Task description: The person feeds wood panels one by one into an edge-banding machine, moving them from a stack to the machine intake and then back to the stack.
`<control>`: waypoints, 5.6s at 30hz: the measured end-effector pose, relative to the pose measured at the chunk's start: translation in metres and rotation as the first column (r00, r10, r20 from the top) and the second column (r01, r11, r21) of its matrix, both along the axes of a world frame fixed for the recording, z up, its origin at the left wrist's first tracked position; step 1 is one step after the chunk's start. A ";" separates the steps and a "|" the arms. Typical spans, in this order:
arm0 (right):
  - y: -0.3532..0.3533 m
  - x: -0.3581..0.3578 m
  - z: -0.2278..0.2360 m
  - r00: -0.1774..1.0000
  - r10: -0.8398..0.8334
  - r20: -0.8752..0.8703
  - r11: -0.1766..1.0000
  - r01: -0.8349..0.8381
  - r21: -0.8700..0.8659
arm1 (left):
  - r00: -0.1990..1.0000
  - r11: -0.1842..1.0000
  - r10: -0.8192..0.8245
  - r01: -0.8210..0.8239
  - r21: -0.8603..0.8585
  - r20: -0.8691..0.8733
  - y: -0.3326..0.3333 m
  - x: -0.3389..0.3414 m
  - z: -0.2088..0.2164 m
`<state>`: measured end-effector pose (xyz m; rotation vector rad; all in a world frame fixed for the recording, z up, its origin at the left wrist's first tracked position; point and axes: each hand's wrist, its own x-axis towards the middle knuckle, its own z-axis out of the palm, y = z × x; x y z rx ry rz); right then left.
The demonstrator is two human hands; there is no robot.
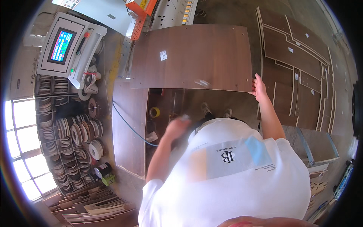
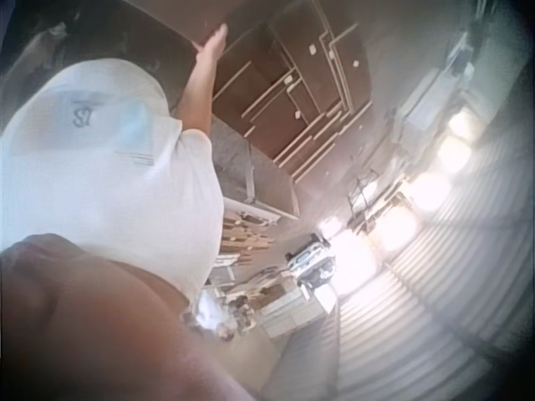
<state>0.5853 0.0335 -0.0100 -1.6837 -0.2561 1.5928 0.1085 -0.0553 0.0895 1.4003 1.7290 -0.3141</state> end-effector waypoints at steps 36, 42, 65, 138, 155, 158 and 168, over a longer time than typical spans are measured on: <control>0.012 -0.015 0.007 0.895 0.246 0.371 0.960 -0.279 0.036 | 0.397 0.326 0.877 -0.905 0.274 0.269 -0.088 -0.201 -0.049; 0.007 -0.021 0.033 0.948 0.135 0.288 0.975 -0.179 0.133 | -0.022 0.024 0.823 -0.997 -0.075 0.567 -0.013 -0.163 -0.051; -0.007 -0.051 0.017 0.999 0.040 0.024 0.993 -0.037 -0.113 | 0.433 0.380 0.850 -0.898 0.221 0.301 -0.088 -0.222 -0.032; 0.046 -0.033 -0.093 0.998 -0.023 0.051 0.996 0.027 -0.081 | 0.674 -0.093 0.602 -0.473 0.876 0.428 0.319 -0.488 0.023; -0.028 -0.088 -0.077 0.912 0.091 0.399 0.988 -0.032 -0.153 | 0.573 -0.192 0.215 -0.769 0.610 0.791 0.336 -0.187 0.033; -0.055 -0.089 -0.061 0.881 0.178 0.438 0.961 -0.059 -0.271 | 0.709 -0.016 -0.226 -0.688 0.725 0.668 0.337 -0.073 0.129; -0.085 -0.072 -0.087 0.928 -0.007 0.372 0.977 0.087 -0.196 | 0.016 -0.134 -0.866 -0.970 0.201 -0.499 0.277 0.046 0.346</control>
